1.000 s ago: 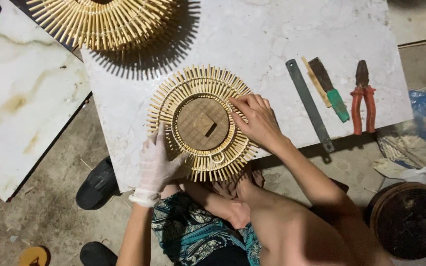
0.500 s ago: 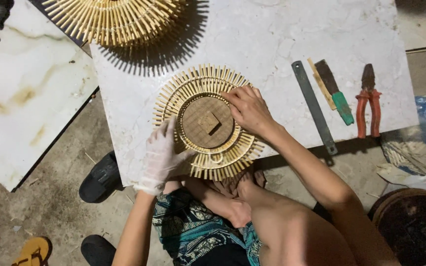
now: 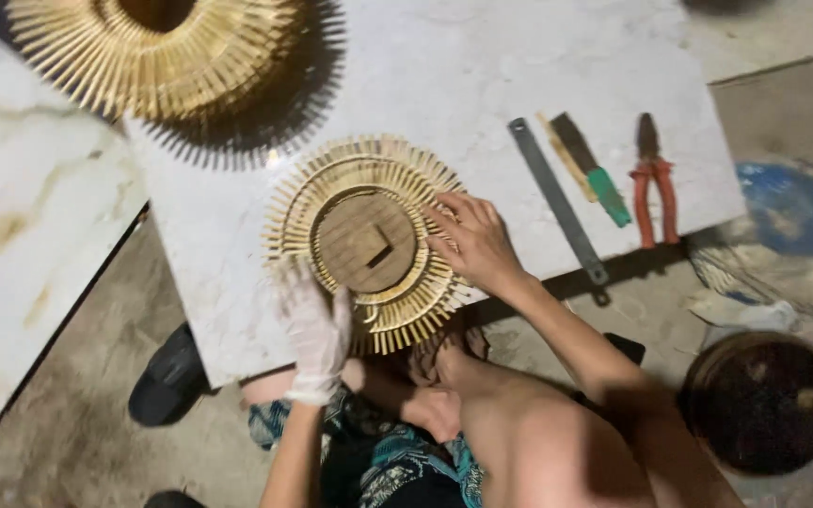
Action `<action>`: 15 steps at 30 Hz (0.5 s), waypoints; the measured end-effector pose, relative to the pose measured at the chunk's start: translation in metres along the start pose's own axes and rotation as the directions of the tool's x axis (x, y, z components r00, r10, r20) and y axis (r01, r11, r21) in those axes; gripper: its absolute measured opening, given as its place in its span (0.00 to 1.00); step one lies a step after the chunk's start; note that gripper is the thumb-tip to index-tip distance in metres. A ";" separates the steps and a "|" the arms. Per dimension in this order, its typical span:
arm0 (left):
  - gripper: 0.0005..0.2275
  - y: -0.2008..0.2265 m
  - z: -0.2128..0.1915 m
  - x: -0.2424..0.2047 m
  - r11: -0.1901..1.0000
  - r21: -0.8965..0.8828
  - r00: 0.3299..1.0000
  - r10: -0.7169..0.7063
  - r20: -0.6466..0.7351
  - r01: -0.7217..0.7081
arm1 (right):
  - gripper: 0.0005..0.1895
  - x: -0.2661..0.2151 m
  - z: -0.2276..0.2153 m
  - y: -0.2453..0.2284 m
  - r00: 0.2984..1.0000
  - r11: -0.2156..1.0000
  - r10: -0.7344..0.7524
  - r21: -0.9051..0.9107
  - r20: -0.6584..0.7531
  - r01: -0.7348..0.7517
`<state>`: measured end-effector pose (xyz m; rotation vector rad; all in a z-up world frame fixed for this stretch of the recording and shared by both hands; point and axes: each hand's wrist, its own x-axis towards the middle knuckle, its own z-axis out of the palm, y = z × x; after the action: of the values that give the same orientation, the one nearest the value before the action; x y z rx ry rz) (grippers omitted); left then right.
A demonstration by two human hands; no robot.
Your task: The recorder is filing and scraping the edges of a circular bamboo furniture frame.
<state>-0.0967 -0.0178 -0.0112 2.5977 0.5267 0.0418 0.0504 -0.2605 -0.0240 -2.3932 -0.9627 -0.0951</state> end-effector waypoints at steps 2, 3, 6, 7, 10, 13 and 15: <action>0.36 -0.002 -0.006 0.002 1.000 -0.009 1.000 0.013 -0.012 -0.013 | 0.21 -0.015 -0.021 0.026 0.941 0.937 0.330 0.145 -0.069 -0.318; 0.37 -0.003 -0.009 0.001 1.000 -0.014 1.000 0.004 -0.030 -0.005 | 0.17 -0.024 -0.032 0.038 0.786 0.763 0.614 0.311 -0.073 -0.567; 0.36 0.007 -0.012 0.006 0.997 -0.040 0.995 0.058 -0.077 -0.061 | 0.18 -0.048 -0.067 0.072 0.779 0.794 0.585 -0.038 -0.226 -0.607; 0.36 0.015 -0.013 0.010 0.997 -0.046 0.995 0.063 -0.079 -0.066 | 0.18 -0.053 -0.062 0.080 0.778 0.793 0.583 -0.042 -0.233 -0.607; 0.35 0.034 -0.012 0.022 0.979 -0.063 0.976 0.186 -0.115 -0.194 | 0.20 -0.065 -0.049 0.096 0.850 0.795 0.489 -0.301 -0.195 -0.526; 0.36 0.041 0.003 0.032 0.946 -0.035 0.940 0.316 -0.129 -0.323 | 0.18 -0.070 -0.039 0.103 0.875 0.821 0.445 -0.302 -0.192 -0.484; 0.37 0.046 0.012 0.038 0.948 0.008 0.945 0.317 -0.083 -0.317 | 0.13 -0.074 -0.031 0.121 0.851 0.799 0.495 -0.292 -0.178 -0.526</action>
<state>-0.0437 -0.0466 -0.0031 2.6586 0.1302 0.2592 0.0793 -0.3932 -0.0736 -2.8480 -0.2338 -0.1743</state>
